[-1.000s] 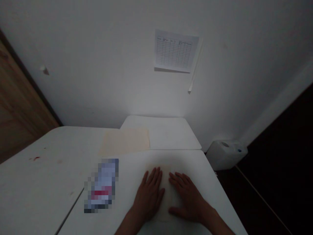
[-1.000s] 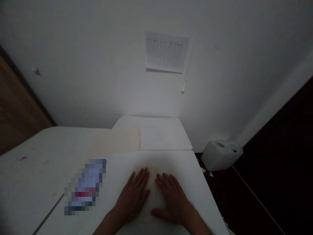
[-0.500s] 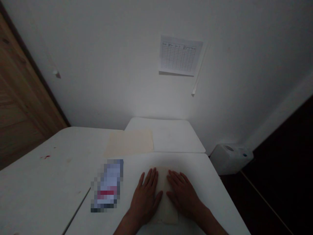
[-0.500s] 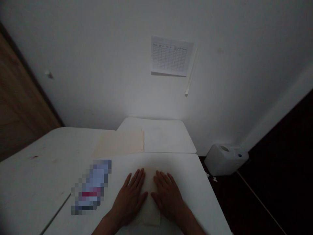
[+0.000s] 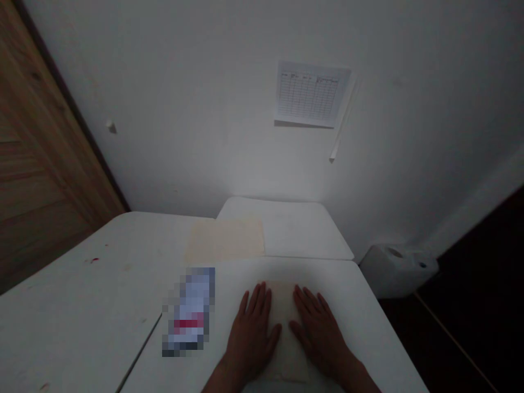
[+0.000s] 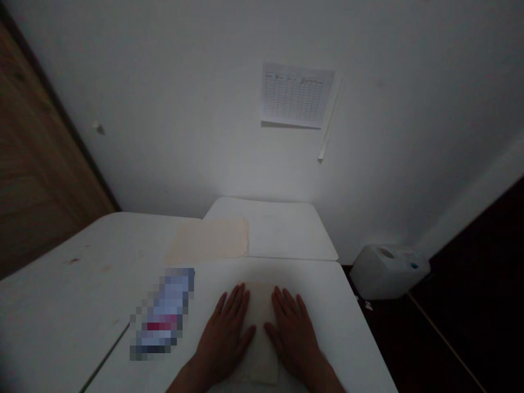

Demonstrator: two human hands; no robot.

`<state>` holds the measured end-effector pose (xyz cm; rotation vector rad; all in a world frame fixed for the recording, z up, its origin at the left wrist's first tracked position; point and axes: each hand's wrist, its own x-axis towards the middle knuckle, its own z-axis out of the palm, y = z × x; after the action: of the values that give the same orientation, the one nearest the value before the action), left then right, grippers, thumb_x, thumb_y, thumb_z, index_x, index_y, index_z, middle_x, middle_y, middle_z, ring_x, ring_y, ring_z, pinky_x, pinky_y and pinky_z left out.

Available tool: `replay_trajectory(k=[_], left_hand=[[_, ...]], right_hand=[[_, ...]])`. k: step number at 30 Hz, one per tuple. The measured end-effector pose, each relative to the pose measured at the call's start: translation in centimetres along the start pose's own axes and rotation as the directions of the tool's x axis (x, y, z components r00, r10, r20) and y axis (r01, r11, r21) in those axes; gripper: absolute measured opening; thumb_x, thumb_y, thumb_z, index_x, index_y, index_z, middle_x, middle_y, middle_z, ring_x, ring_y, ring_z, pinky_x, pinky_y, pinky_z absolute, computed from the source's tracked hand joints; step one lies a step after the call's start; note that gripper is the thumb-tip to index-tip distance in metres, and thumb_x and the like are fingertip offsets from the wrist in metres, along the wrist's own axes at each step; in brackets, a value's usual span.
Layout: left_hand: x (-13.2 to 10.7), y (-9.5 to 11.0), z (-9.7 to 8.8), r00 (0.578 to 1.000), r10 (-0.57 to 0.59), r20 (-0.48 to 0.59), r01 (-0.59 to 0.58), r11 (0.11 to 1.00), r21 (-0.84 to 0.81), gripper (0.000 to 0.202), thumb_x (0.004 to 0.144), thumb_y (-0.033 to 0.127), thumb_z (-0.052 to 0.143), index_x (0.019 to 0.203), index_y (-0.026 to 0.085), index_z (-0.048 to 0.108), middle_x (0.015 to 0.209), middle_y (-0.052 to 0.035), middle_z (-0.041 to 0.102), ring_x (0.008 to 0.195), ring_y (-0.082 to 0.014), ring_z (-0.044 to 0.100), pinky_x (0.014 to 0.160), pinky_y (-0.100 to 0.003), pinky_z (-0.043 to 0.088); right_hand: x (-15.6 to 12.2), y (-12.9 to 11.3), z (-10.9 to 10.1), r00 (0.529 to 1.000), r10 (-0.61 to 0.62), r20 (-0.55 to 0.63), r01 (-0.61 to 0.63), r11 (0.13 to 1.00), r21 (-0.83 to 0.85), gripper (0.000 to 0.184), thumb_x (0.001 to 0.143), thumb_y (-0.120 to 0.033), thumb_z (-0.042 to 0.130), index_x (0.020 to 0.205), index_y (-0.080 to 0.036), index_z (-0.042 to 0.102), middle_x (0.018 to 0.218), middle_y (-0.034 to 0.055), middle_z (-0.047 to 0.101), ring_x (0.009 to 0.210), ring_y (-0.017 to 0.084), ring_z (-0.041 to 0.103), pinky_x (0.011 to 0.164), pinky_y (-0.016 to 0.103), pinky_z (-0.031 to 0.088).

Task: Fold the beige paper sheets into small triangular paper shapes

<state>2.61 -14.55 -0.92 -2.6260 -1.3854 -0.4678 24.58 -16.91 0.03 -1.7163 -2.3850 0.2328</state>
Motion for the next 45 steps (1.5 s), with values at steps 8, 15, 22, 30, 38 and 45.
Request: replay_trajectory(k=[8,15,22,30,38,45], left_hand=[[0.2,0.2,0.2,0.999,-0.035,-0.002,0.035,0.998,-0.051,0.065,0.093,0.047,0.039,0.147,0.011,0.029,0.153,-0.0156,0.027,0.142,-0.0299,0.023,0.113,-0.050,0.023],[0.3,-0.1,-0.2,0.998,-0.053,0.017,0.054,0.994,-0.094,0.066,0.092,0.052,0.041,0.145,0.012,0.033,0.151,-0.0164,0.032,0.139,-0.0302,0.029,0.111,-0.048,0.028],[2.1,-1.4,-0.7,0.991,-0.133,0.018,0.134,0.983,-0.122,0.032,0.093,0.027,0.043,0.119,0.016,0.058,0.133,-0.0141,0.055,0.122,-0.0285,0.050,0.100,-0.047,0.040],[3.0,-2.2,-0.3,0.985,-0.172,-0.021,0.167,0.974,-0.150,0.035,0.089,0.024,0.046,0.122,0.015,0.054,0.130,-0.0131,0.056,0.119,-0.0288,0.050,0.099,-0.047,0.039],[3.1,-2.6,-0.1,0.975,-0.220,-0.043,0.192,0.917,-0.349,0.039,0.085,0.020,0.050,0.124,0.018,0.052,0.118,-0.0096,0.061,0.111,-0.0259,0.053,0.098,-0.045,0.041],[3.0,-3.2,-0.6,0.943,-0.332,0.025,0.259,0.686,-0.680,0.046,0.082,0.019,0.050,0.127,0.020,0.050,0.097,-0.0045,0.066,0.083,-0.0183,0.063,0.077,-0.034,0.051]], right_hand=[[1.4,0.6,-0.7,0.998,0.030,-0.058,-0.029,0.999,0.022,0.051,0.095,-0.045,0.040,0.140,-0.022,0.044,0.149,0.0066,0.037,0.136,0.027,0.033,0.112,0.048,0.025],[2.2,1.0,-2.1,0.999,-0.008,-0.038,0.010,0.998,0.067,0.054,0.088,-0.048,0.052,0.136,-0.023,0.049,0.145,0.0046,0.043,0.133,0.028,0.038,0.111,0.046,0.027],[2.1,1.3,-2.0,0.998,0.006,-0.055,-0.001,0.997,0.079,0.057,0.085,-0.048,0.055,0.136,-0.022,0.048,0.145,0.0039,0.044,0.132,0.027,0.038,0.111,0.044,0.027],[2.5,1.6,-2.1,0.999,0.016,-0.049,-0.010,0.993,0.118,0.065,0.081,-0.045,0.059,0.140,-0.024,0.043,0.146,0.0060,0.043,0.132,0.027,0.037,0.110,0.046,0.028],[2.9,1.9,-1.7,0.997,0.029,-0.067,-0.018,0.987,0.160,0.073,0.076,-0.042,0.063,0.143,-0.023,0.039,0.147,0.0070,0.041,0.134,0.028,0.035,0.111,0.047,0.025],[2.8,1.9,-1.3,0.988,0.042,-0.147,-0.007,0.974,0.226,0.074,0.075,-0.044,0.066,0.140,-0.021,0.042,0.144,0.0099,0.044,0.131,0.030,0.038,0.111,0.048,0.027]])
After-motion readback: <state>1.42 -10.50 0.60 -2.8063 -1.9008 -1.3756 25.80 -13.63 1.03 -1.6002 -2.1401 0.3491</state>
